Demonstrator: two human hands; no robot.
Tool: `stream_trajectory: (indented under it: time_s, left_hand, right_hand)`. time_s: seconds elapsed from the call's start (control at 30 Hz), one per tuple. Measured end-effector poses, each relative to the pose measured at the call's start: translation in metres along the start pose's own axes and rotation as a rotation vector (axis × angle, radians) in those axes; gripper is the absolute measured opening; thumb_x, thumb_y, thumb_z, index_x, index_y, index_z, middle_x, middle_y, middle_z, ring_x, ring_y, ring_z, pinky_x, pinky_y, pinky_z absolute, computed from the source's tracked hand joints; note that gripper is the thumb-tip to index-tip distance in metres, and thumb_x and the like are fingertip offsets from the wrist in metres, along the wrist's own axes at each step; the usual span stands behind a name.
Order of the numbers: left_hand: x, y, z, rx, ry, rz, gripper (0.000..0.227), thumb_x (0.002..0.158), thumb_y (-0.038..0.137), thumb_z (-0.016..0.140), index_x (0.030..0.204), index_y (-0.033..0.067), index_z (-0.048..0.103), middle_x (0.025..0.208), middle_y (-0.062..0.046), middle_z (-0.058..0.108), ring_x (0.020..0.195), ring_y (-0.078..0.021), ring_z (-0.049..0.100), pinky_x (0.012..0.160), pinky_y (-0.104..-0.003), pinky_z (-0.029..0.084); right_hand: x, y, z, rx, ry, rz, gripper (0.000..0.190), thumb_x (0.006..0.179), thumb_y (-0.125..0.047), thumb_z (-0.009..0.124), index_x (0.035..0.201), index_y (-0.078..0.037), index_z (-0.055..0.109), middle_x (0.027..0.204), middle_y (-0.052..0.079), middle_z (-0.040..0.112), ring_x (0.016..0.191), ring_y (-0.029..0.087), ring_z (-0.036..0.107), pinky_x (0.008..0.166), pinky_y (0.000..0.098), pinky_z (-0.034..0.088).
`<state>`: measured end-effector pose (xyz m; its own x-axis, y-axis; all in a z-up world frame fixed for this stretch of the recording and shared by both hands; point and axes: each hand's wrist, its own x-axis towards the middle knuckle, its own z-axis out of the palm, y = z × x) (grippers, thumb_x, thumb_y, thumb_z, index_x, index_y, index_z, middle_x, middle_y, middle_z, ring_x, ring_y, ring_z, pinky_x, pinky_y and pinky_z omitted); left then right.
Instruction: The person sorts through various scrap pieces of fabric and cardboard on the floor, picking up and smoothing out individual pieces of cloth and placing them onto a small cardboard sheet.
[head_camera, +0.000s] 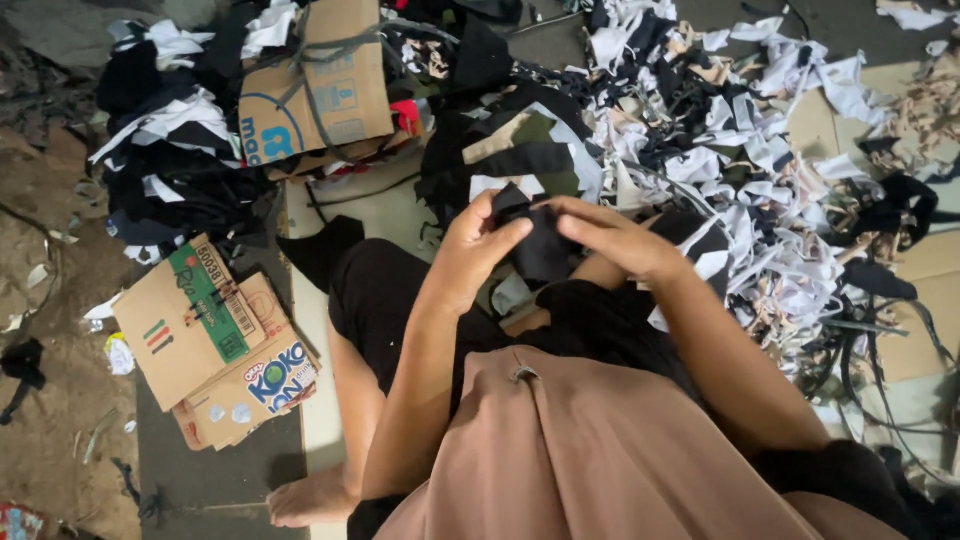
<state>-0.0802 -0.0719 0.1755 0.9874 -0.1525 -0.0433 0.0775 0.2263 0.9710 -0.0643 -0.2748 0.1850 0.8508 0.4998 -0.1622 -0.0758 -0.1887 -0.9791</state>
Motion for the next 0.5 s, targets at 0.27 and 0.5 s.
stream_trajectory:
  time_s: [0.27,0.5]
  left_hand:
    - [-0.014,-0.017,-0.018,0.159,-0.023,-0.096,0.033,0.086,0.016,0.083,0.116,0.0092,0.071,0.103,-0.003,0.072,0.095,-0.0101,0.063,0.086,-0.029,0.056]
    - [-0.022,-0.033,-0.029,0.129,0.023,-0.224,0.032,0.086,0.019,0.082,0.114,0.0103,0.07,0.091,0.0,0.065,0.083,-0.0099,0.06,0.067,-0.021,0.057]
  right_hand:
    - [0.013,0.095,0.009,0.426,-0.101,0.01,0.031,0.081,-0.004,0.083,0.107,-0.002,0.067,0.094,0.003,0.065,0.085,0.016,0.064,0.079,0.0318,0.052]
    - [0.009,0.084,0.017,0.689,0.156,0.102,0.022,0.086,0.002,0.078,0.104,-0.004,0.068,0.088,0.004,0.068,0.076,0.015,0.071,0.069,0.0281,0.06]
